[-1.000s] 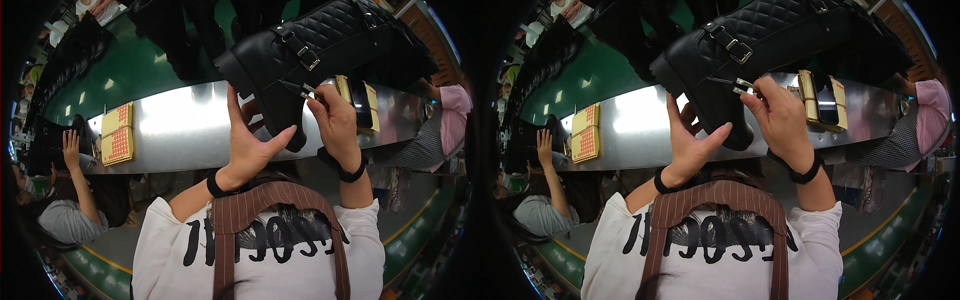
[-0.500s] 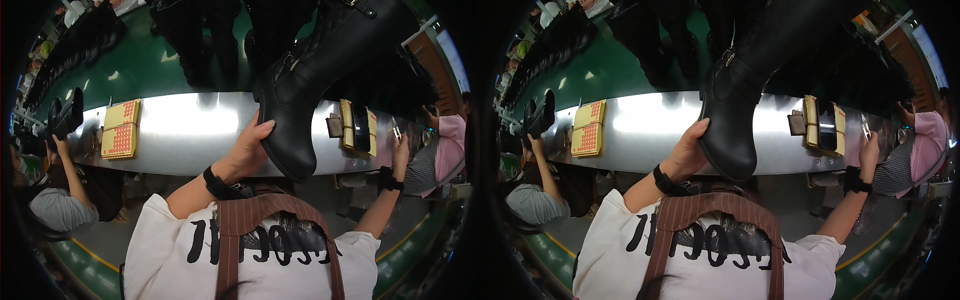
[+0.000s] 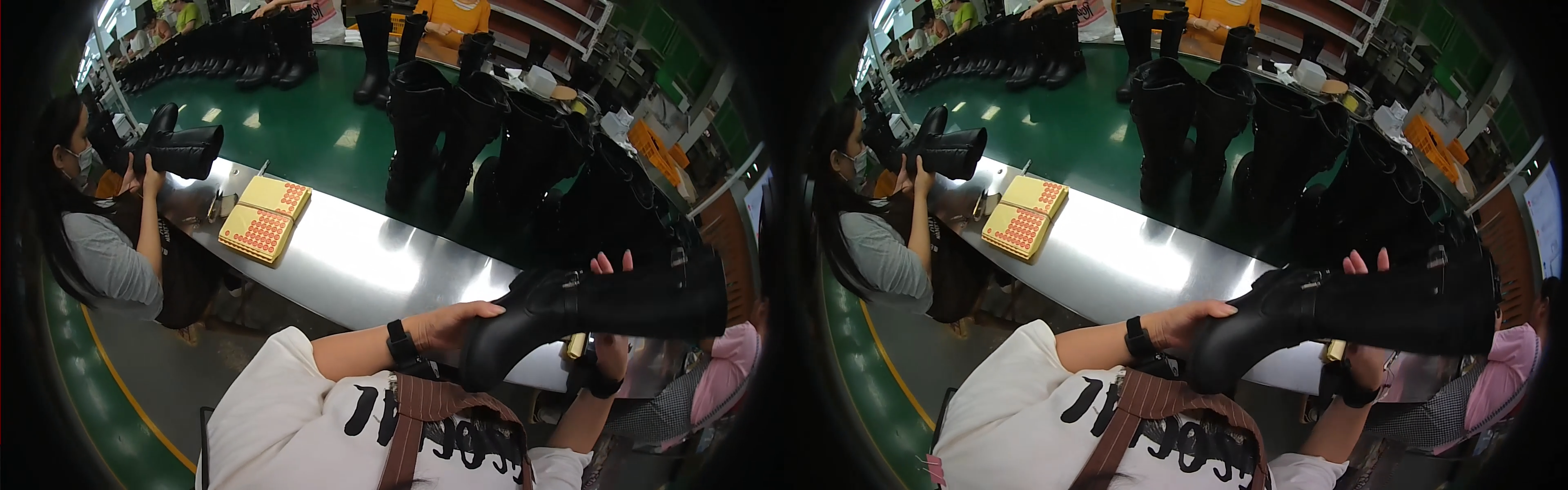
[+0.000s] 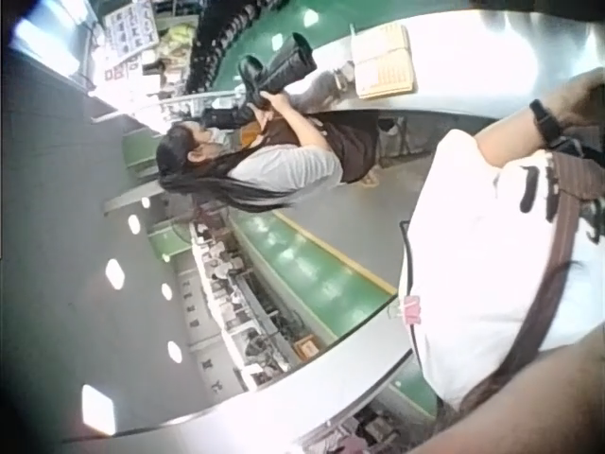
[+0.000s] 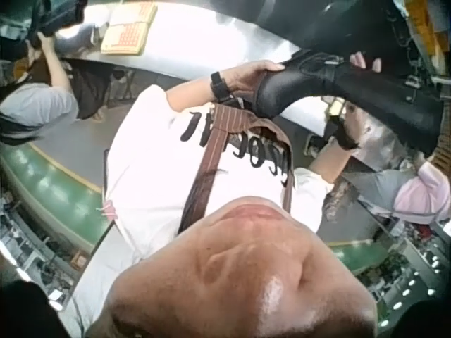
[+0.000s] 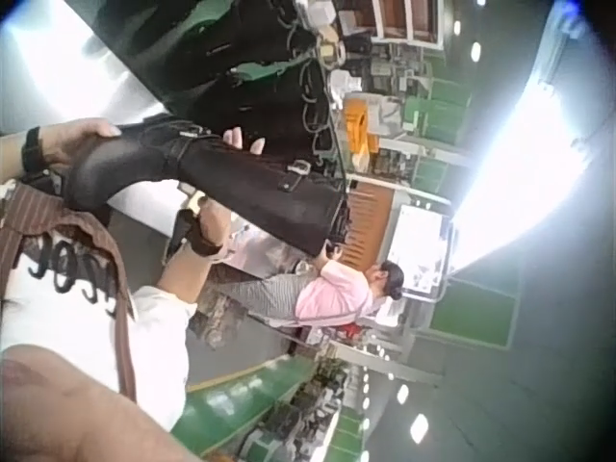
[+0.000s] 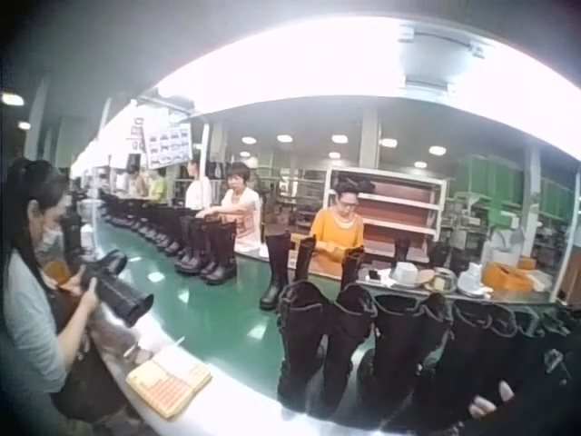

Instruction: Inspecting and manipulating black boots at a manufacturing workstation.

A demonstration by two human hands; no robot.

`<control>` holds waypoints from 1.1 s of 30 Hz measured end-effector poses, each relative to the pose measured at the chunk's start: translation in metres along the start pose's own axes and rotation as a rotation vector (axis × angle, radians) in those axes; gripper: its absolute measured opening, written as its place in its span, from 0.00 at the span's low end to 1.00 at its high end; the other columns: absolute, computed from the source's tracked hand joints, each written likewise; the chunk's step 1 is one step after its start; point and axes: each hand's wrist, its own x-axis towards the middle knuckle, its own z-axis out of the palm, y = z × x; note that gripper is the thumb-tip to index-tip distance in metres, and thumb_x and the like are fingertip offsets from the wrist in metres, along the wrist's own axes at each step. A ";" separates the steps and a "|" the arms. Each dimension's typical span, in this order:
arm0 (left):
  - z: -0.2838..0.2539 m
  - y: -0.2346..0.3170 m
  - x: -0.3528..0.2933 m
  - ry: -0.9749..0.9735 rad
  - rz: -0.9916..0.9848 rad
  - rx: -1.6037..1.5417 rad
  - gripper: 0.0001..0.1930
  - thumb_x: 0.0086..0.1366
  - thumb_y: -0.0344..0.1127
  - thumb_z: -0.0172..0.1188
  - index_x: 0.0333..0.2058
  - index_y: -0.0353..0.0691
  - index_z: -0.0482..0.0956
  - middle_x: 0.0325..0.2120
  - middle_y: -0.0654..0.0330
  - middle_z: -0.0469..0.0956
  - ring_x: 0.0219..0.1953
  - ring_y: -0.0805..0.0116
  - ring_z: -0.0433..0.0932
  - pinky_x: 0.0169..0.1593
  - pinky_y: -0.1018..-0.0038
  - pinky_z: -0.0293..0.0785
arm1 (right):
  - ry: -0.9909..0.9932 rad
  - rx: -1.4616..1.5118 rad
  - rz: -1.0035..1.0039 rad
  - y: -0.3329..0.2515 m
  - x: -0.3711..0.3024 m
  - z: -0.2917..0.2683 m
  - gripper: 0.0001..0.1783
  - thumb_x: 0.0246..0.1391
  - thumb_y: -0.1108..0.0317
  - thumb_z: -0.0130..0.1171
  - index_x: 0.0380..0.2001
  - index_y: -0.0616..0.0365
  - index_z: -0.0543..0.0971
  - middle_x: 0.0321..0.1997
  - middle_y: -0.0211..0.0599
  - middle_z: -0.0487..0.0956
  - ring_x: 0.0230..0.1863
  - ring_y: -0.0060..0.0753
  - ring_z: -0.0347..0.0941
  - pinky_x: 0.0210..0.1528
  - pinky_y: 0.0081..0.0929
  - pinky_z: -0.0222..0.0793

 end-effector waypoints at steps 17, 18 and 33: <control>0.073 0.095 -0.113 0.854 1.169 1.584 0.41 0.45 0.30 0.77 0.60 0.35 0.71 0.57 0.46 0.71 0.56 0.50 0.75 0.61 0.64 0.70 | 0.242 -0.058 -0.288 -0.087 0.120 0.207 0.43 0.46 0.67 0.73 0.63 0.60 0.64 0.55 0.38 0.72 0.57 0.32 0.70 0.61 0.36 0.64; 0.070 0.108 -0.120 0.902 1.266 1.604 0.41 0.45 0.29 0.77 0.60 0.35 0.70 0.57 0.46 0.72 0.56 0.52 0.75 0.60 0.65 0.70 | 0.182 -0.116 -0.451 -0.089 0.136 0.220 0.45 0.48 0.65 0.72 0.66 0.58 0.60 0.58 0.39 0.70 0.61 0.34 0.66 0.64 0.42 0.61; -0.084 0.341 -0.116 1.437 1.119 1.544 0.38 0.47 0.40 0.77 0.58 0.37 0.74 0.52 0.49 0.74 0.53 0.55 0.75 0.57 0.66 0.73 | -0.063 -0.902 0.124 0.087 -0.007 0.199 0.07 0.49 0.73 0.68 0.33 0.59 0.82 0.24 0.37 0.74 0.24 0.35 0.70 0.28 0.29 0.66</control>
